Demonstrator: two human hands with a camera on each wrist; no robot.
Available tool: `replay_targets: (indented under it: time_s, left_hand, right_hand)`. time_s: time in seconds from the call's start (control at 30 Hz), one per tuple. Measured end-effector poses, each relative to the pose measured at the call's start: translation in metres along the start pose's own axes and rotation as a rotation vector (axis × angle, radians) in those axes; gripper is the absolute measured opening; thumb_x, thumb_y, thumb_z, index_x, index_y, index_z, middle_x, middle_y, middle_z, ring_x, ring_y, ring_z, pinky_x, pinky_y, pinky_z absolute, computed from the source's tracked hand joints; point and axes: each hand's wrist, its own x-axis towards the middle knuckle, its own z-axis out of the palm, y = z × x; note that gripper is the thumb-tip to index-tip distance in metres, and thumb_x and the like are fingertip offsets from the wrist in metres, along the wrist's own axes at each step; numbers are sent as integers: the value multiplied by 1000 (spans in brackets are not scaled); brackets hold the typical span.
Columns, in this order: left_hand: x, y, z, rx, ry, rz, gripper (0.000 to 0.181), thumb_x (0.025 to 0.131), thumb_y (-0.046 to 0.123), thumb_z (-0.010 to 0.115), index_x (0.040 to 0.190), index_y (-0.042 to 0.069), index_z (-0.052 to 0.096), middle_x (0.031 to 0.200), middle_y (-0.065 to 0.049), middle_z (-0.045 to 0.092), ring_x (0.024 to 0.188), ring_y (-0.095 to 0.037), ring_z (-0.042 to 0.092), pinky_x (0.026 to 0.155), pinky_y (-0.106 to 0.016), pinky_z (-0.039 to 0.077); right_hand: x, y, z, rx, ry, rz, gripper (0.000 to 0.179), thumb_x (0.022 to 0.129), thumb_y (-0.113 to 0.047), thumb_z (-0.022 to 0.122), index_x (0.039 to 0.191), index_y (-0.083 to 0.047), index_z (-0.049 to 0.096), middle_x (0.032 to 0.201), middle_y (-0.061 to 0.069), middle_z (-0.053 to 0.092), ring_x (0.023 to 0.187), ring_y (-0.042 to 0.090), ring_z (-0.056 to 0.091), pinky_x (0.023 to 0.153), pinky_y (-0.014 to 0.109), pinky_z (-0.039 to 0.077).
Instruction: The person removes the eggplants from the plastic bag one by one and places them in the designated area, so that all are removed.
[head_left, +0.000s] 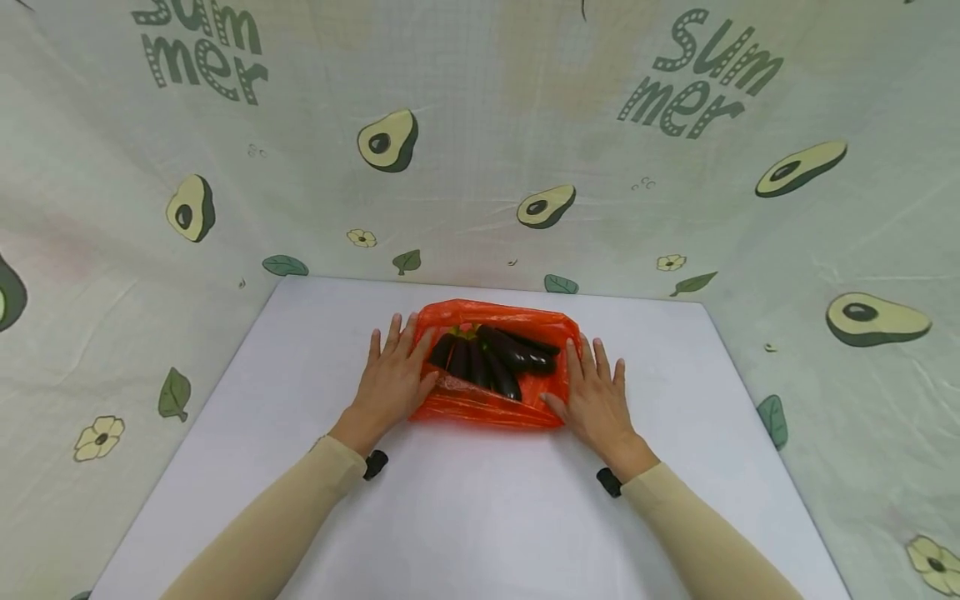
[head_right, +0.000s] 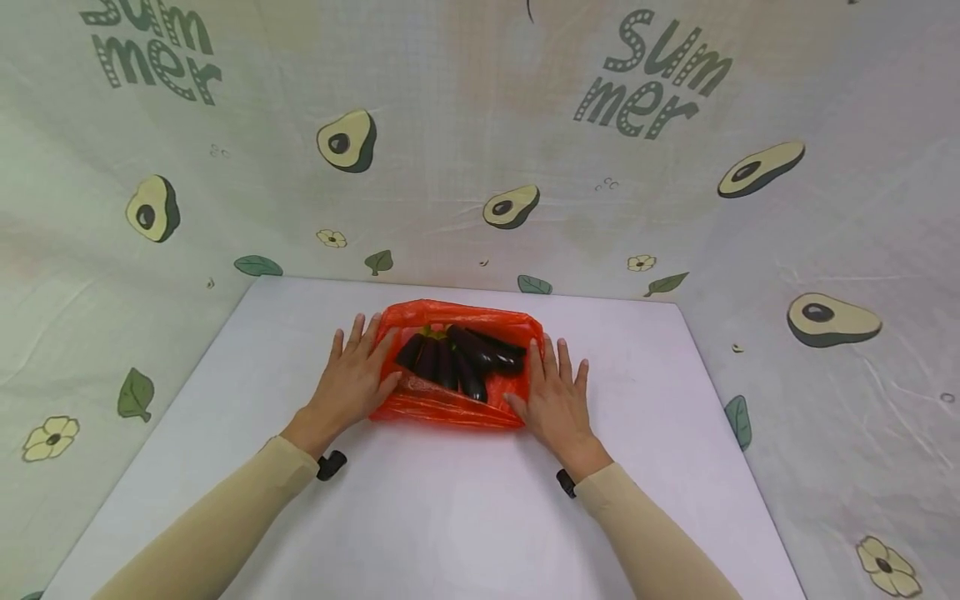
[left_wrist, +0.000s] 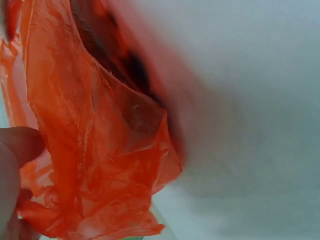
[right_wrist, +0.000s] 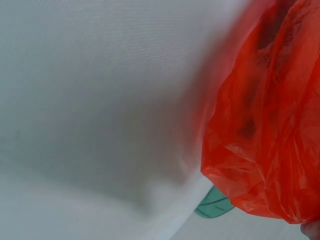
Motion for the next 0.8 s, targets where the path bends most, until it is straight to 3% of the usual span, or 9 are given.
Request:
replay_targets:
  time_s: [0.13,0.33,0.5,0.6,0.7,0.8]
  left_hand:
    - [-3,-2,-1,-24,56,-1,70,107,42,59,168,24,30,175,-22,17,162,-48,11,127,-71,14]
    - [0,-9,-3,-47,128,-13,69,108,38,58,169,24,29,174,-23,20,162,-47,13,127,-71,13]
    - [7,-11,-3,-38,79,23,57,108,42,57,162,27,46,175,-22,20,162,-50,9,125,-74,11]
    - [9,-12,-1,-46,12,-1,53,109,47,54,156,24,54,175,-22,16,161,-53,5,124,-77,9]
    - [11,-14,4,-67,-26,-40,61,109,54,46,157,17,53,177,-20,12,162,-50,2,125,-75,5]
    - [16,-13,7,-84,-22,-50,67,110,57,41,157,10,51,177,-16,13,164,-44,1,128,-71,3]
  right_hand:
    - [1,0,1,17,-4,6,105,95,-57,72,166,1,22,173,26,21,159,52,17,120,80,18]
    - [2,1,0,25,1,19,104,95,-56,72,166,1,22,173,25,21,158,52,18,119,80,21]
    - [3,2,-2,35,-2,30,104,95,-56,72,167,0,22,172,26,23,158,52,19,119,80,19]
    - [3,4,-1,47,-15,44,104,95,-56,71,167,0,21,172,26,22,158,52,18,120,80,18]
    - [4,4,0,54,-36,58,104,96,-57,70,167,0,20,173,26,20,159,52,16,120,80,17]
    - [3,6,2,57,-48,68,104,96,-57,70,167,0,19,173,26,19,159,52,16,120,80,17]
